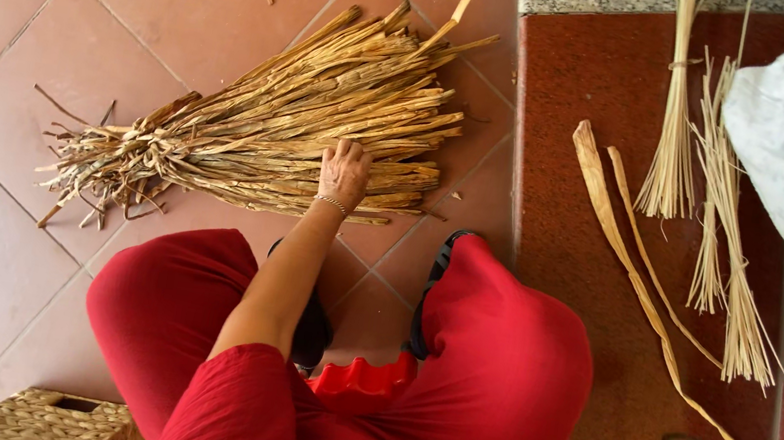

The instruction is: The person sits on a tiled floor and uses shears to trim and split dried plant stalks from a bundle. They repeatedly pick up stalks, cut them, and place the trimmed pieces aside, continuing the process throughout the clip.

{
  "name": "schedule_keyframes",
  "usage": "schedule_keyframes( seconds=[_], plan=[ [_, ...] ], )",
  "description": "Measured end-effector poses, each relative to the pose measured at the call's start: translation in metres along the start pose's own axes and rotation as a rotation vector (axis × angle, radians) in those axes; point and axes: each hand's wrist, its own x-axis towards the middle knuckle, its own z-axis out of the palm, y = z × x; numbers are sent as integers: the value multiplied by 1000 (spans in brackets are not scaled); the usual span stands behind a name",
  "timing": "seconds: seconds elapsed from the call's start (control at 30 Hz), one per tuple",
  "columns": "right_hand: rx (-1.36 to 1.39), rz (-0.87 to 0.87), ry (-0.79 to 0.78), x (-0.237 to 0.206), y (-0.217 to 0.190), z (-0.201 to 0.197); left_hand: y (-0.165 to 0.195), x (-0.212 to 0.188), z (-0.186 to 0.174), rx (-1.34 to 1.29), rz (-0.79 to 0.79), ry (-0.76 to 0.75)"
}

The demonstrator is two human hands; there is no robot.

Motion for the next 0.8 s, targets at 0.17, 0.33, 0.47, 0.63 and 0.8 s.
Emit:
schedule_keyframes(
  seconds=[0.17, 0.33, 0.47, 0.63, 0.8],
  plan=[
    [163, -43, -446, -36, -80, 92, 5, 17, 6, 57, -94, -146],
    [330, 96, -799, -73, -157, 177, 57, 52, -21, -749, -103, -11],
    [218, -1, -947, -101, -198, 241, 114, 60, -85, -1159, -9, -52],
    [306, -119, -949, -134, -243, 287, 148, 38, -174, -1329, -85, -344],
    [366, -171, -1068, -172, -271, 288, 140, 5, -219, -1333, -8, -416]
  ],
)
